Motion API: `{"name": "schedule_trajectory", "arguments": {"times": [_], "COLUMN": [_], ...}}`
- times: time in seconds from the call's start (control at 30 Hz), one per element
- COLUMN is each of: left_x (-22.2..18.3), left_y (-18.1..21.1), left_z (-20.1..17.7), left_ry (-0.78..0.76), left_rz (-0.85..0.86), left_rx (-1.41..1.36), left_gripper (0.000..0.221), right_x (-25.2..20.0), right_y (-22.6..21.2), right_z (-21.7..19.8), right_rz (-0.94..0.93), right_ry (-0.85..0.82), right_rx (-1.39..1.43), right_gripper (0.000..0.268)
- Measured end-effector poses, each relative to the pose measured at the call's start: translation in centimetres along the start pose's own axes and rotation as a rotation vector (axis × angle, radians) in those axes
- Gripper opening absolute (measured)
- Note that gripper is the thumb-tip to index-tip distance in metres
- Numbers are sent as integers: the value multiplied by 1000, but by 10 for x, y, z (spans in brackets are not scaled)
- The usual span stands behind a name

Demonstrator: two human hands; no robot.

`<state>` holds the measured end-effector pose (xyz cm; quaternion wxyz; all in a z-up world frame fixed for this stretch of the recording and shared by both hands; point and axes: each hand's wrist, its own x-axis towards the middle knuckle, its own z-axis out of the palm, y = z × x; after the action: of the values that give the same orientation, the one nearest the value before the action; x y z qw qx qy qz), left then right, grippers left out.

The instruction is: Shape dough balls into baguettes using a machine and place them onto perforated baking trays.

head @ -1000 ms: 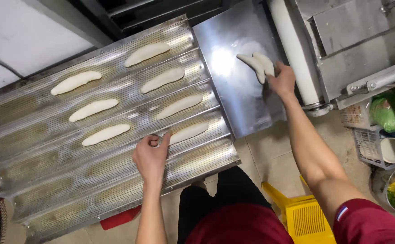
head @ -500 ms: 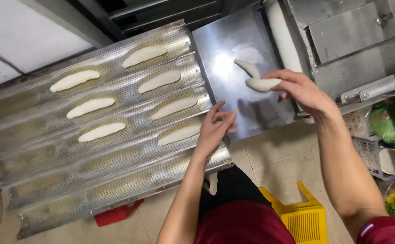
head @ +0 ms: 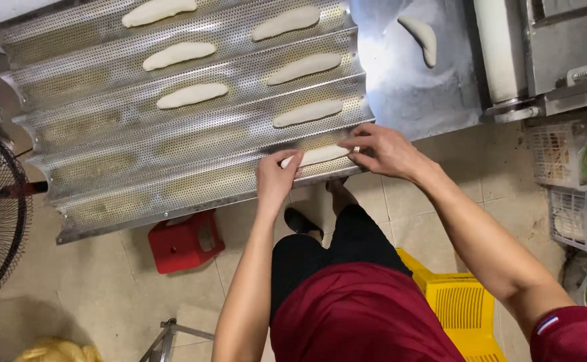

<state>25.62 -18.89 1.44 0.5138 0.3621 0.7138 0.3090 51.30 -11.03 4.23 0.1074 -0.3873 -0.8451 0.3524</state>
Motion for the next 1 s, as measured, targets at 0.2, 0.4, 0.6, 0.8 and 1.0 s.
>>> {"name": "schedule_trajectory", "arguments": {"times": [0.2, 0.4, 0.6, 0.8, 1.0], "left_x": [-7, -6, 46, 116, 182], "left_y": [-5, 51, 87, 107, 125], "left_z": [3, -3, 22, 58, -23], "left_ry": [310, 245, 102, -68, -355], "left_rz": [343, 269, 285, 193, 44], "left_rx": [326, 429, 328, -148, -772], "left_gripper": [32, 33, 30, 41, 68], "right_x": [7, 52, 85, 118, 190], "right_y": [15, 223, 344, 214, 32], "right_z": [-32, -45, -29, -111, -129], "right_rz": [145, 396, 465, 593, 345], "right_ry": [20, 541, 571, 388, 51], "right_rx": [127, 9, -246, 158, 502], "right_gripper": [36, 35, 43, 34, 43]}}
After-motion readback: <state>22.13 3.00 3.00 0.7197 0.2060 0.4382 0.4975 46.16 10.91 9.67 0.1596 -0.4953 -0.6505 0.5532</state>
